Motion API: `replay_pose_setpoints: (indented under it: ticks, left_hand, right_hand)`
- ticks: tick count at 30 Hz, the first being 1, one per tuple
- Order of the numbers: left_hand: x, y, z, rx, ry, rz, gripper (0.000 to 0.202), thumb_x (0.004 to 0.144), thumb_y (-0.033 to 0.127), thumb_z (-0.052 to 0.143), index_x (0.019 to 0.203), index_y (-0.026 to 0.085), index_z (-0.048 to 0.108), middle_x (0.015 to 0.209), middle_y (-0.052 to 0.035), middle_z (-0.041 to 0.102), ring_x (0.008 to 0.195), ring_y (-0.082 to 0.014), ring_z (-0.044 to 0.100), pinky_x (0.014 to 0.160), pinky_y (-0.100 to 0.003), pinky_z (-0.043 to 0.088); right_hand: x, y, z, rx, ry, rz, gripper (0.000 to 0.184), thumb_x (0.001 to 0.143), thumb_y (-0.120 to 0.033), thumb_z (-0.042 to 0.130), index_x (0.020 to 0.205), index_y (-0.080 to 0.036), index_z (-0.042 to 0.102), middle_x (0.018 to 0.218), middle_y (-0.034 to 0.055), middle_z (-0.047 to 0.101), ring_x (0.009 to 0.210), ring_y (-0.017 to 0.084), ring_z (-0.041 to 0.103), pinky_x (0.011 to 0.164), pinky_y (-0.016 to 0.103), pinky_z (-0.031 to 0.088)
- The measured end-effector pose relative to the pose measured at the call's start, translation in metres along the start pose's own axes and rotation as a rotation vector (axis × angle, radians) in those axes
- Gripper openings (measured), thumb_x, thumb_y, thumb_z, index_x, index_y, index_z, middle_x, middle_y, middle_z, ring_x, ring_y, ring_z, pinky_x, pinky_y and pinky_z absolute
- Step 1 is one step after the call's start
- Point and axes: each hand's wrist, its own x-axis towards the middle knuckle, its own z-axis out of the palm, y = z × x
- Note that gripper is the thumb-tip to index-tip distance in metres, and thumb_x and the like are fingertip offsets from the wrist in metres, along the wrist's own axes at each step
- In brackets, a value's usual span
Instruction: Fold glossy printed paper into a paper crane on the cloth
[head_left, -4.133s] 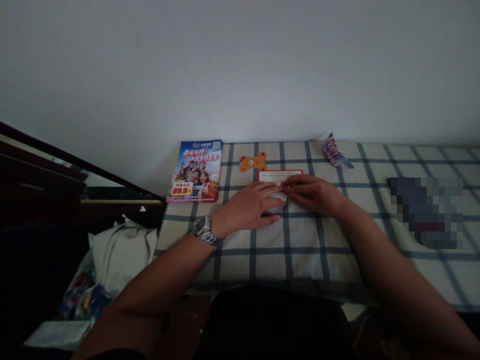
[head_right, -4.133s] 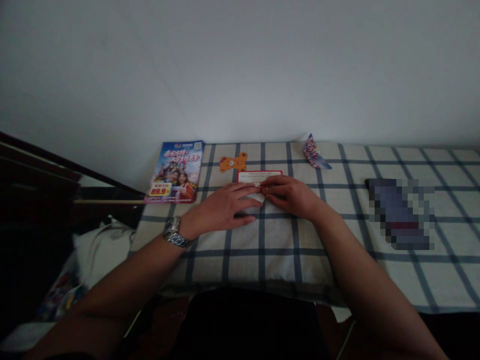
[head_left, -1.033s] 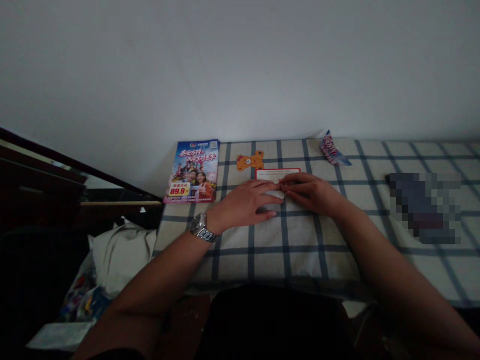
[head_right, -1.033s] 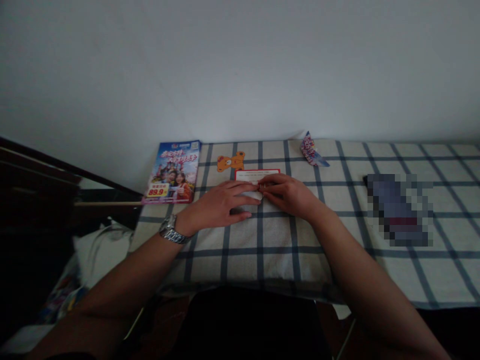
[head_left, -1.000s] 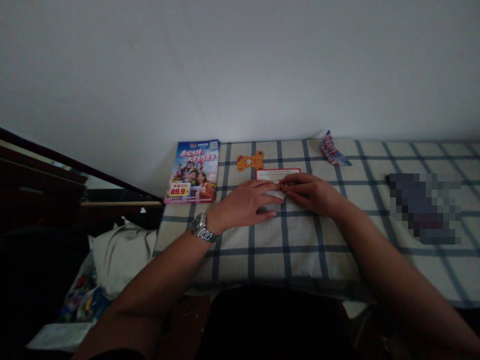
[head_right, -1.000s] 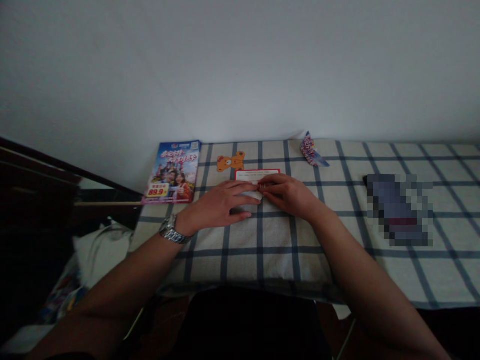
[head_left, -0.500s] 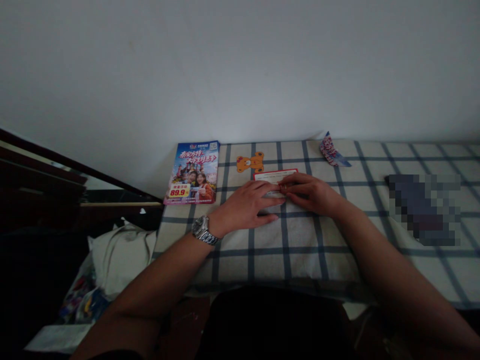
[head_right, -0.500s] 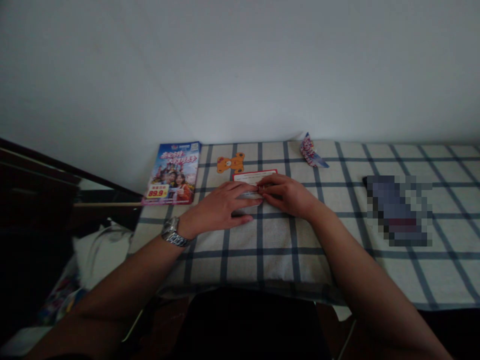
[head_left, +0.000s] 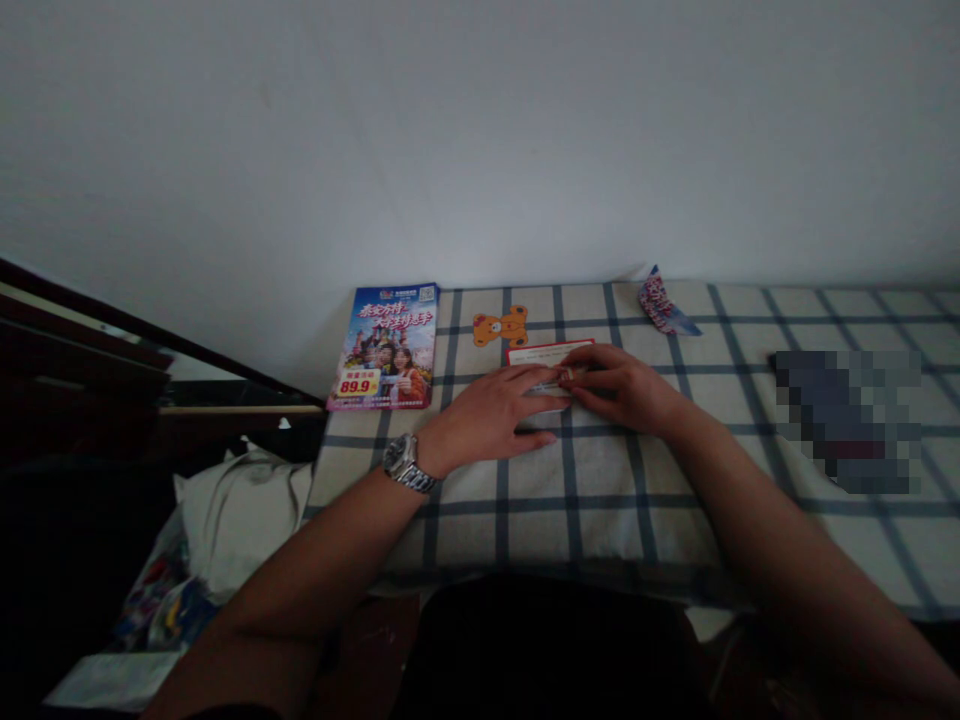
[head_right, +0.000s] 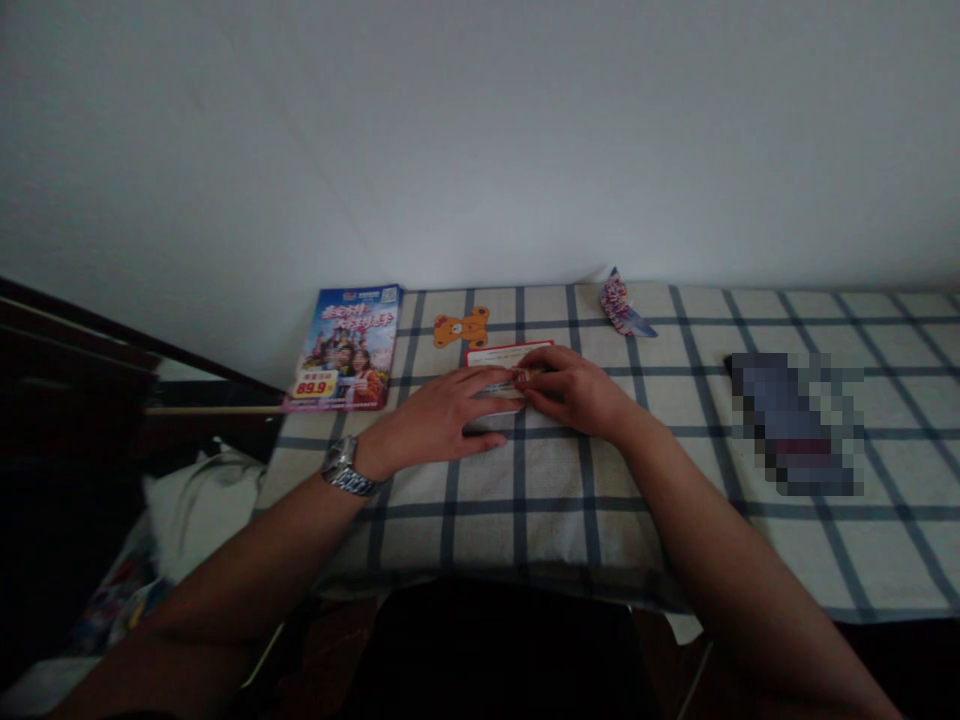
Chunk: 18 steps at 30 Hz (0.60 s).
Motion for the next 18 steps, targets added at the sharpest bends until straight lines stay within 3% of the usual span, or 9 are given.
replay_pose_setpoints:
  ticks: [9,18]
  left_hand:
    - [0.0005,0.0014,-0.0011,-0.01,0.021,0.006,0.048,0.1,0.049,0.066,0.143,0.028,0.063,0.158,-0.0105,0.049,0.143,-0.0297,0.051,0.12,-0.05,0.046]
    - [0.0001,0.0025,-0.0004,0.0,0.019,-0.003,0.046,0.1,0.049,0.066,0.142,0.028,0.063,0.158,-0.0104,0.049,0.143,-0.0296,0.05,0.119,-0.049,0.048]
  right_hand:
    - [-0.0004,-0.0006,0.0018,-0.046,0.028,0.034,0.021,0.099,-0.027,0.067,0.116,-0.03,0.079,0.124,0.0099,0.072,0.119,0.029,0.069,0.103,0.051,0.059]
    - [0.0,-0.0002,0.0072,-0.057,0.077,0.062,0.012,0.096,-0.028,0.072,0.105,-0.029,0.08,0.119,0.0088,0.073,0.114,0.029,0.07,0.1,0.048,0.06]
